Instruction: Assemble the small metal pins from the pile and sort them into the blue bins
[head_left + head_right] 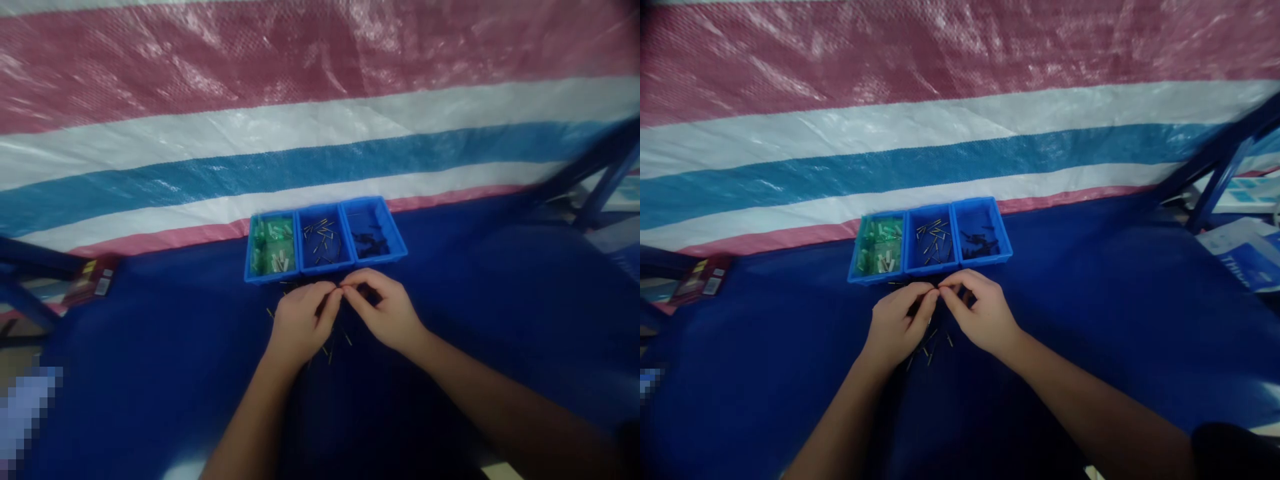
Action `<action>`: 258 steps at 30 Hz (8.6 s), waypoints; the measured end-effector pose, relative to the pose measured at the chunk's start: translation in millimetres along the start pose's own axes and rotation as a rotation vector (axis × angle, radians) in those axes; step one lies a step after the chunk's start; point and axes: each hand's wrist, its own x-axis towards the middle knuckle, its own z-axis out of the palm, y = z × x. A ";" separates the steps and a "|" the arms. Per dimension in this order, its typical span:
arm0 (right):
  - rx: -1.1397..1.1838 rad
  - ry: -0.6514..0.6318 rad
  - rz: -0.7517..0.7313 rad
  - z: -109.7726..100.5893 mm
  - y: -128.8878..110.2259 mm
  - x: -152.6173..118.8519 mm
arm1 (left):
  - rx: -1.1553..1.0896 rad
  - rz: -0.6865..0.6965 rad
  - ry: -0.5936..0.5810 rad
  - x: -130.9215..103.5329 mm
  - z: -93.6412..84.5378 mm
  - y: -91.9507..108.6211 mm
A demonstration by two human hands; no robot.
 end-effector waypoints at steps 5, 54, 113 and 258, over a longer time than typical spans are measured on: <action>0.070 -0.010 0.012 1.0 0.3 -0.5 | -0.030 0.008 0.019 0.2 -1.9 1.1; 0.418 0.021 0.320 0.4 -1.8 6.5 | 0.001 -0.105 0.013 0.6 -2.1 3.8; -0.307 -0.288 -0.109 0.3 8.6 0.6 | 0.046 -0.068 0.086 -0.2 -2.1 0.9; 0.352 -0.086 0.296 2.7 2.4 2.7 | 0.045 -0.109 -0.015 0.3 -0.5 1.4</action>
